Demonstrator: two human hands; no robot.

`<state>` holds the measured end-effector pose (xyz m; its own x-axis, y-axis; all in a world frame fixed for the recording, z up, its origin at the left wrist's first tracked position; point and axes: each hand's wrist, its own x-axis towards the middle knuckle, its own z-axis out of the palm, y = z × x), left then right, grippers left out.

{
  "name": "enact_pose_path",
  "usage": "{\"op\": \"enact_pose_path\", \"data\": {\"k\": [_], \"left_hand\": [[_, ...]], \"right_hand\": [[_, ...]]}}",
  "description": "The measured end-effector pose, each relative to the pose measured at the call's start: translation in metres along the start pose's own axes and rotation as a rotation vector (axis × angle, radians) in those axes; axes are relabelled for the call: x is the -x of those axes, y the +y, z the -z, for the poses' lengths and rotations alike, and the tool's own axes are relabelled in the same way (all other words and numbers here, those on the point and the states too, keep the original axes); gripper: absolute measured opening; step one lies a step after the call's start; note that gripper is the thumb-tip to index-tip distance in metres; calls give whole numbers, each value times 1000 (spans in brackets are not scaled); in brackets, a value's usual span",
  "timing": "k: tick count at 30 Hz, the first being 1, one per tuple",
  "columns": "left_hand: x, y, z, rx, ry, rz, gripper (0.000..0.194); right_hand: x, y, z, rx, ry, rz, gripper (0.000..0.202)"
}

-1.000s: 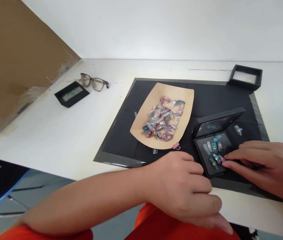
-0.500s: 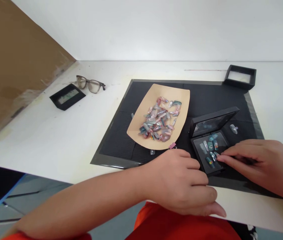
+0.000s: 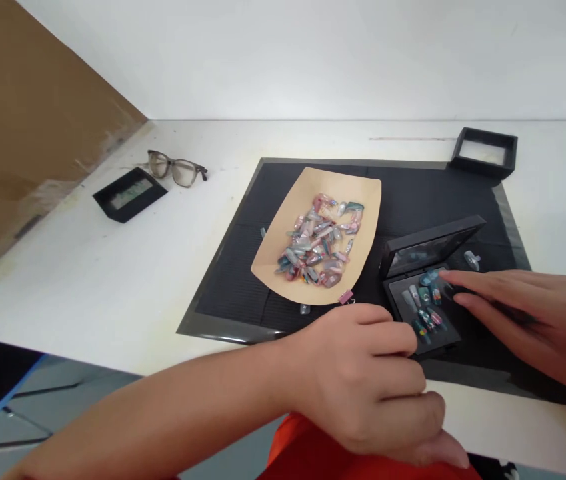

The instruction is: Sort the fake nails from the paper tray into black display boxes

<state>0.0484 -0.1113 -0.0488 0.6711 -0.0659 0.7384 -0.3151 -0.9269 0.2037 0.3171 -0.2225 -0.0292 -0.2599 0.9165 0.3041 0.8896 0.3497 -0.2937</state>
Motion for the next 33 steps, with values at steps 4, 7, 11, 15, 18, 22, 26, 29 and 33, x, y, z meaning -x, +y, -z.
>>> {"op": "enact_pose_path", "data": {"k": [4, 7, 11, 15, 18, 22, 26, 29, 33], "left_hand": [[-1, 3, 2, 13, -25, -2, 29], [-1, 4, 2, 18, -29, 0, 30], [0, 4, 3, 28, -42, 4, 25], [1, 4, 4, 29, -23, -1, 30], [0, 4, 3, 26, -22, -5, 31], [0, 4, 2, 28, -26, 3, 30], [-1, 3, 2, 34, -24, 9, 28], [0, 3, 2, 39, -19, 7, 28], [-1, 3, 3, 32, -23, 2, 29]], "right_hand": [[0, 6, -5, 40, -80, 22, 38], [1, 7, -5, 57, -82, 18, 38], [1, 6, -5, 72, -50, -5, 37], [1, 8, -4, 91, -7, -36, 34], [2, 10, -4, 104, -10, -54, 32], [2, 12, -4, 76, -22, -93, 26], [0, 12, -4, 31, -52, -121, 24], [-1, 9, -3, 17, -27, -165, 22], [-2, 5, 3, -23, -40, -204, 23]]}}
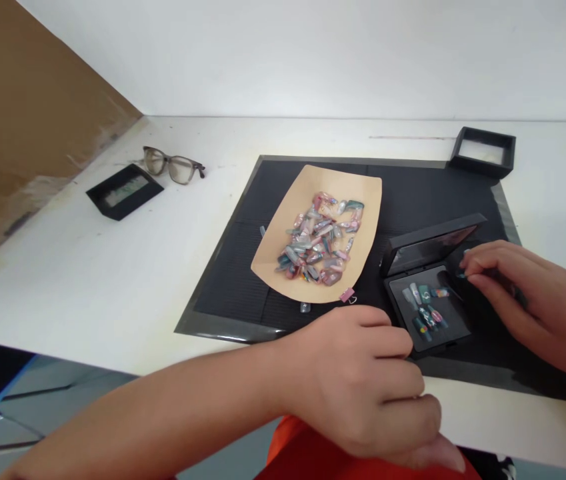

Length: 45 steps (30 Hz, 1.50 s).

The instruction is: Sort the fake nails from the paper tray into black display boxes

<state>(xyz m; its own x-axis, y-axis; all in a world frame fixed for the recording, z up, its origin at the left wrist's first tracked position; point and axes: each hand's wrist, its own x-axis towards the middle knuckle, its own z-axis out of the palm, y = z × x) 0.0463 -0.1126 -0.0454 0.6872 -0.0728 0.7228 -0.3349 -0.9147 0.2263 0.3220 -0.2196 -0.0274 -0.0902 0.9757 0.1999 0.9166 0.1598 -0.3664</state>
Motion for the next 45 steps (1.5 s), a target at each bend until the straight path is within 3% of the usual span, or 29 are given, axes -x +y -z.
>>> {"op": "enact_pose_path", "data": {"k": [6, 10, 13, 18, 22, 31, 45], "left_hand": [[1, 1, 2, -3, -20, 15, 31], [2, 2, 1, 7, -31, 9, 44], [2, 2, 2, 4, -44, 14, 42], [0, 2, 4, 2, -43, 18, 29], [1, 2, 3, 5, -51, 19, 29], [3, 0, 0, 7, -74, 21, 30], [4, 0, 2, 18, -101, 23, 31]], "right_hand": [[-2, 1, 13, -92, -22, -71, 27], [-4, 4, 11, -183, -90, 5, 29], [-4, 2, 5, -212, -108, 42, 28], [-4, -3, -4, -209, -58, 33, 26], [-7, -4, -6, -198, -24, 3, 30], [-4, -7, -10, -50, 179, -48, 27], [-2, -4, -5, -32, 119, 9, 28]]}}
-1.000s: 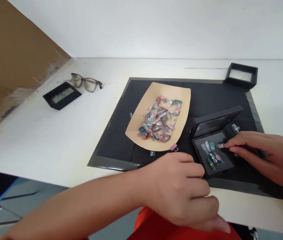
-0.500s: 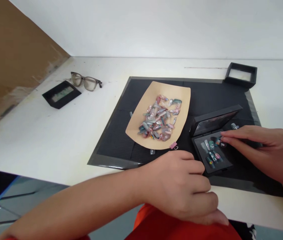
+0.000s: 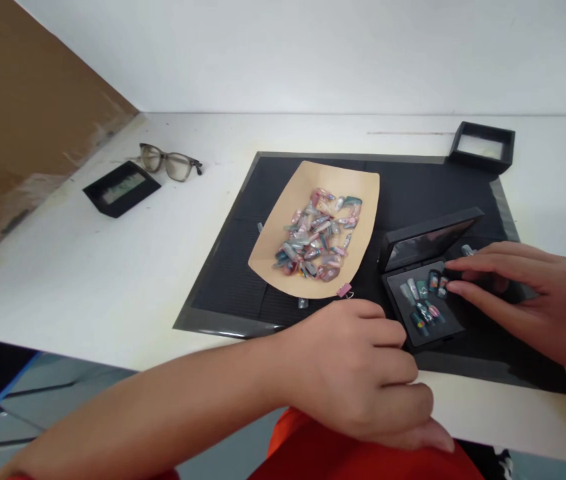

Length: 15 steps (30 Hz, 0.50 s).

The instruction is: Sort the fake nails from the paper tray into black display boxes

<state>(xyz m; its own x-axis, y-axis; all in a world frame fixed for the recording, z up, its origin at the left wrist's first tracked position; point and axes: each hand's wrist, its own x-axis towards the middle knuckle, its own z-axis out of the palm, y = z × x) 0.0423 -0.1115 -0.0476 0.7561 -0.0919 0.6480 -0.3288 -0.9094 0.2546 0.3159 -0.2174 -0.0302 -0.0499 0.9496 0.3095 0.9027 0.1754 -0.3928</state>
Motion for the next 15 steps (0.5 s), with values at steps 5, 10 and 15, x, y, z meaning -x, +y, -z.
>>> {"op": "enact_pose_path", "data": {"k": [5, 10, 15], "left_hand": [[0, 2, 0, -4, 19, 5, 30], [-1, 7, 0, -43, 19, -31, 33], [-1, 7, 0, -73, 45, -65, 39]], "right_hand": [[1, 5, 1, 17, -42, 12, 31], [0, 2, -2, 54, -18, 7, 36], [-2, -1, 0, 66, 5, -20, 43]]}}
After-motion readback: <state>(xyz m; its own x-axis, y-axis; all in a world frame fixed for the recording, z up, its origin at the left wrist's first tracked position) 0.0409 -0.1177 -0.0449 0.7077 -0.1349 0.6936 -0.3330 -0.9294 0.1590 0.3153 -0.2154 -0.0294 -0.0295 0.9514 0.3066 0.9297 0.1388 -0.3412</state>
